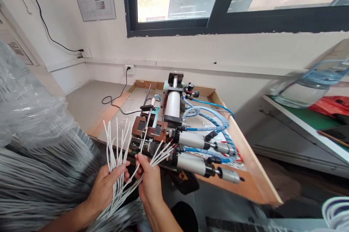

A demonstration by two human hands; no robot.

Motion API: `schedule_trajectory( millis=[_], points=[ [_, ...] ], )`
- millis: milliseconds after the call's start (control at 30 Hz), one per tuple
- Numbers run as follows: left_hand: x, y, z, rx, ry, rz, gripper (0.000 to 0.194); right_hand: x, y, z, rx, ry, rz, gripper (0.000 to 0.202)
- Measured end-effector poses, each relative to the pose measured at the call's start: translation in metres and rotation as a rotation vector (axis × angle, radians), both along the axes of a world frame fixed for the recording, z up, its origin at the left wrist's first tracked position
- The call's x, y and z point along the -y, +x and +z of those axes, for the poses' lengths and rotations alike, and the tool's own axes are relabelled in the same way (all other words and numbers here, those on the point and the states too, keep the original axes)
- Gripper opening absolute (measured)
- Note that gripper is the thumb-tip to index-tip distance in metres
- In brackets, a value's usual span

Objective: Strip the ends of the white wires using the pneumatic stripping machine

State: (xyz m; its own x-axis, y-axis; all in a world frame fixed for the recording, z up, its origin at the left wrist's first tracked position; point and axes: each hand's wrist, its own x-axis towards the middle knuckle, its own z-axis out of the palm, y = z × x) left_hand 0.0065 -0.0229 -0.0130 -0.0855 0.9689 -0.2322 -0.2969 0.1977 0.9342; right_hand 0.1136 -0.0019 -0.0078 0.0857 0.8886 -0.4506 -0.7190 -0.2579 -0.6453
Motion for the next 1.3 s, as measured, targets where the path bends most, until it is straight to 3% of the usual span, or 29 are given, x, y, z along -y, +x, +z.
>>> schedule_trajectory(
  millis=[200,300,533,767,933,1100,1300],
  points=[
    [0.0,0.0,0.002,-0.031,0.056,-0.039,0.019,0.001,-0.005,0.0,-0.088,0.049,0.159,0.026],
    [-0.001,0.0,0.001,-0.043,0.096,-0.076,0.016,0.006,-0.006,-0.004,-0.023,0.122,0.23,0.027],
    [-0.002,-0.002,0.005,-0.045,0.059,-0.033,0.02,0.012,-0.004,-0.011,0.154,0.131,-0.072,0.02],
    [-0.003,-0.001,0.008,-0.044,0.041,-0.012,0.021,0.003,-0.001,-0.003,0.023,0.047,-0.08,0.021],
    [-0.002,-0.002,0.003,-0.038,0.019,-0.036,0.021,0.001,-0.003,-0.003,-0.053,0.059,-0.002,0.024],
    [0.0,-0.001,-0.001,-0.093,0.039,-0.132,0.019,0.007,-0.007,-0.001,-0.05,0.122,0.261,0.029],
    [0.003,0.0,0.003,-0.025,-0.013,-0.063,0.026,0.015,-0.005,-0.004,0.118,0.163,0.007,0.021]
  ],
)
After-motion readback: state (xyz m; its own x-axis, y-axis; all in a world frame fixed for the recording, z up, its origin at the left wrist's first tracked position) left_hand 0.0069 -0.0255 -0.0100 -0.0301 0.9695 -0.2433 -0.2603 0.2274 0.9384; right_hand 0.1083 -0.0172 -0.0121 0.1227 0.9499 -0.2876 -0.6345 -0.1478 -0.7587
